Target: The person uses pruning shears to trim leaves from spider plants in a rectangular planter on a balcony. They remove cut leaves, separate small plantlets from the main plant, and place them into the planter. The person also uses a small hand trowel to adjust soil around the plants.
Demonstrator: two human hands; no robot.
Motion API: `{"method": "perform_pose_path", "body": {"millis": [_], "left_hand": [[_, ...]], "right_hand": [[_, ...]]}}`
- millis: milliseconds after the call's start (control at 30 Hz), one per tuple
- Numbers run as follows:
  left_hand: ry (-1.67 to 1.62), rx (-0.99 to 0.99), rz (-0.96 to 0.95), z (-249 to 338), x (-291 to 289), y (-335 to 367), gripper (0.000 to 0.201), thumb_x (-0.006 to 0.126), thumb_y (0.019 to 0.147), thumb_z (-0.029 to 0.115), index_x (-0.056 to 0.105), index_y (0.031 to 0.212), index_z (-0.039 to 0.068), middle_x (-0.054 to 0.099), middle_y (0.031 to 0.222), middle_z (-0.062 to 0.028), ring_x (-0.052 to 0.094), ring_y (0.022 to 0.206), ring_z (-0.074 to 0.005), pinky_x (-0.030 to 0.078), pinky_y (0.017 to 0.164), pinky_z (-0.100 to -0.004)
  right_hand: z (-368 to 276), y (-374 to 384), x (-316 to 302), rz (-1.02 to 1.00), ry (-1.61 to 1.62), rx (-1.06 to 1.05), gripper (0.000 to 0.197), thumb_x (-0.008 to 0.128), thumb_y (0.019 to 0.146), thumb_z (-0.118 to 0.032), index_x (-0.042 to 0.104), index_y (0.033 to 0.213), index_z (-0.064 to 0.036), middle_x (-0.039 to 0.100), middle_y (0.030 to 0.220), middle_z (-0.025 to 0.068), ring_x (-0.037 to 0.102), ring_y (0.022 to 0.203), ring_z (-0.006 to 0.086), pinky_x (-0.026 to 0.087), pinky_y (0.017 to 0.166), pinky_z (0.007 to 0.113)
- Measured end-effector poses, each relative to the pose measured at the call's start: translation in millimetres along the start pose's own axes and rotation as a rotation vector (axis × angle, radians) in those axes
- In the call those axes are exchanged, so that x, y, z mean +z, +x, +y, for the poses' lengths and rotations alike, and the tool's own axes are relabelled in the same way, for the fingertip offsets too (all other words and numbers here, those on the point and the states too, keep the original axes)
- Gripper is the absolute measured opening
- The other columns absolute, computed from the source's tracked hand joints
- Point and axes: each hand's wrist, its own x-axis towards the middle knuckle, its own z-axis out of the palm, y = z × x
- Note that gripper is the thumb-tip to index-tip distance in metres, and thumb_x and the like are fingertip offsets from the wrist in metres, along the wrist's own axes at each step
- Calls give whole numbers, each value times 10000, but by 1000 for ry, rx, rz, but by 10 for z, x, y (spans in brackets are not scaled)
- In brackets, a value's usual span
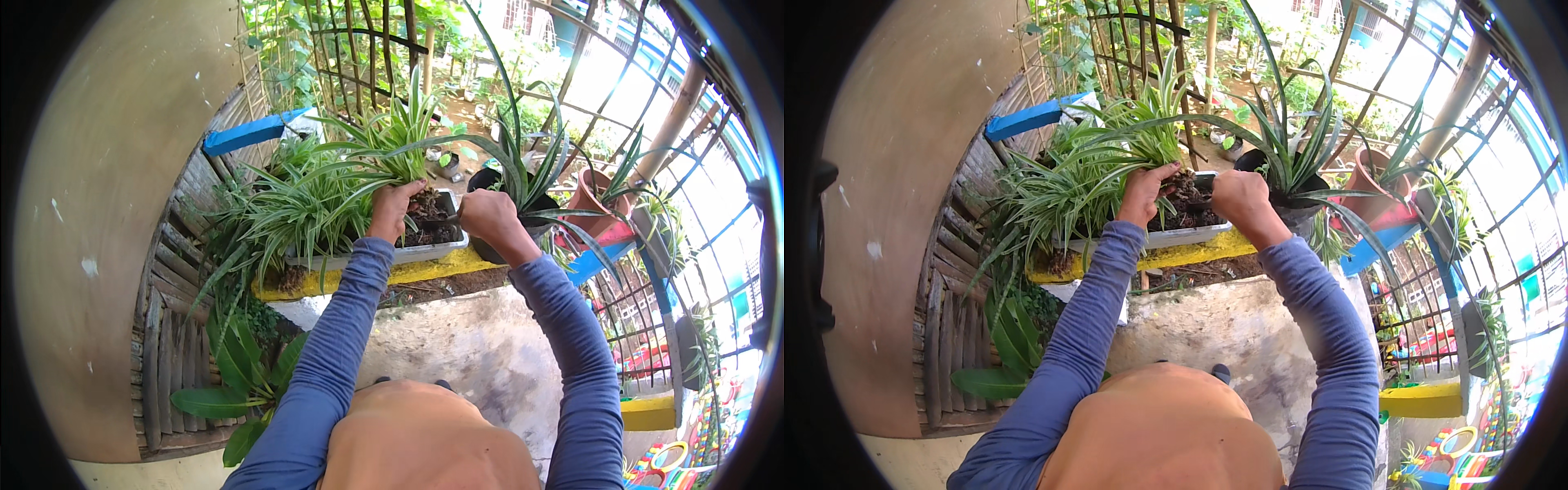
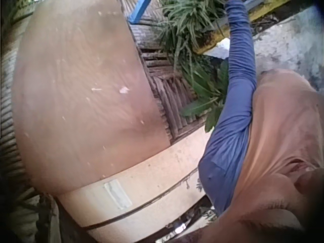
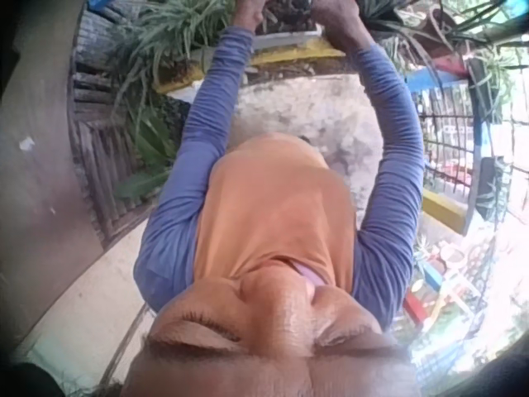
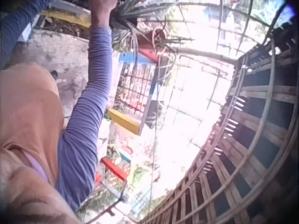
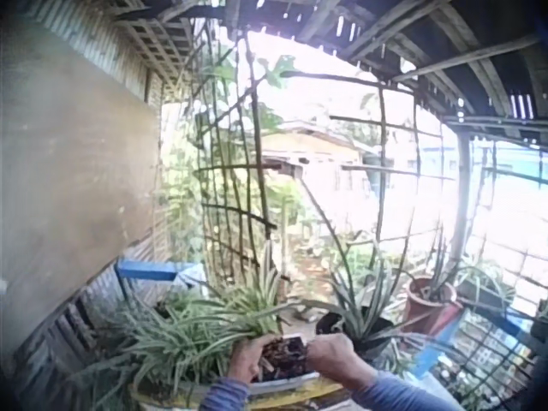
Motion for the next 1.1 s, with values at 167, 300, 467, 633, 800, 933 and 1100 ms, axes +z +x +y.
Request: {"method": "perform_pose_path", "body": {"millis": [167, 300, 467, 633, 800, 933, 1100], "left_hand": [[50, -38, 21, -104, 79, 34, 167, 739, 772, 157, 679, 911, 89, 694, 836, -7, 638, 740, -117, 502, 584, -288], [44, 26, 53, -199, 113, 49, 221, 744, 769, 170, 688, 963, 82, 690, 898, -24, 633, 761, -130, 498, 624, -272], [57, -95, 8, -289, 85, 111, 251, 711, 805, 247, 689, 989, 77, 677, 965, -14, 592, 872, -115, 475, 639, -263], [260, -159, 113, -383, 29, 254, 239, 704, 808, 241, 702, 956, 53, 679, 954, -17, 588, 840, -113, 474, 664, -258], [276, -66, 72, -448, -3, 308, 213, 705, 803, 214, 714, 916, 33, 687, 900, -37, 596, 801, -115, 479, 683, -241], [228, -100, 1, -534, -52, 412, 174, 712, 793, 157, 714, 907, 27, 690, 892, -45, 617, 786, -123, 486, 687, -233], [291, -93, -131, -669, -155, 712, 154, 716, 786, 125, 711, 902, 23, 696, 886, -47, 632, 753, -138, 493, 709, -253]], "right_hand": [[-149, -19, 105, 0, -149, -168, 165, 564, 775, -149, 725, 770, -118, 698, 790, 99, 688, 701, 242, 530, 580, 347], [-202, 106, 512, -171, -275, -150, 157, 587, 803, -164, 731, 834, -109, 704, 809, 57, 695, 728, 214, 538, 535, 352], [-46, 252, 770, -113, -267, -122, 172, 577, 808, -176, 729, 840, -100, 704, 838, 78, 696, 733, 219, 540, 537, 360], [279, 307, 637, -37, -37, -130, 177, 580, 769, -192, 724, 798, -93, 694, 790, 116, 694, 716, 259, 547, 606, 358], [315, 228, 381, 72, -86, -244, 151, 583, 747, -166, 719, 733, -103, 688, 740, 109, 687, 658, 256, 537, 558, 357], [169, 162, 325, -36, -172, -285, 133, 593, 754, -151, 721, 735, -121, 694, 736, 80, 690, 666, 234, 533, 540, 350], [33, 159, 641, -99, -144, -187, 123, 607, 760, -160, 726, 757, -130, 697, 751, 79, 692, 698, 237, 536, 558, 353]]}}
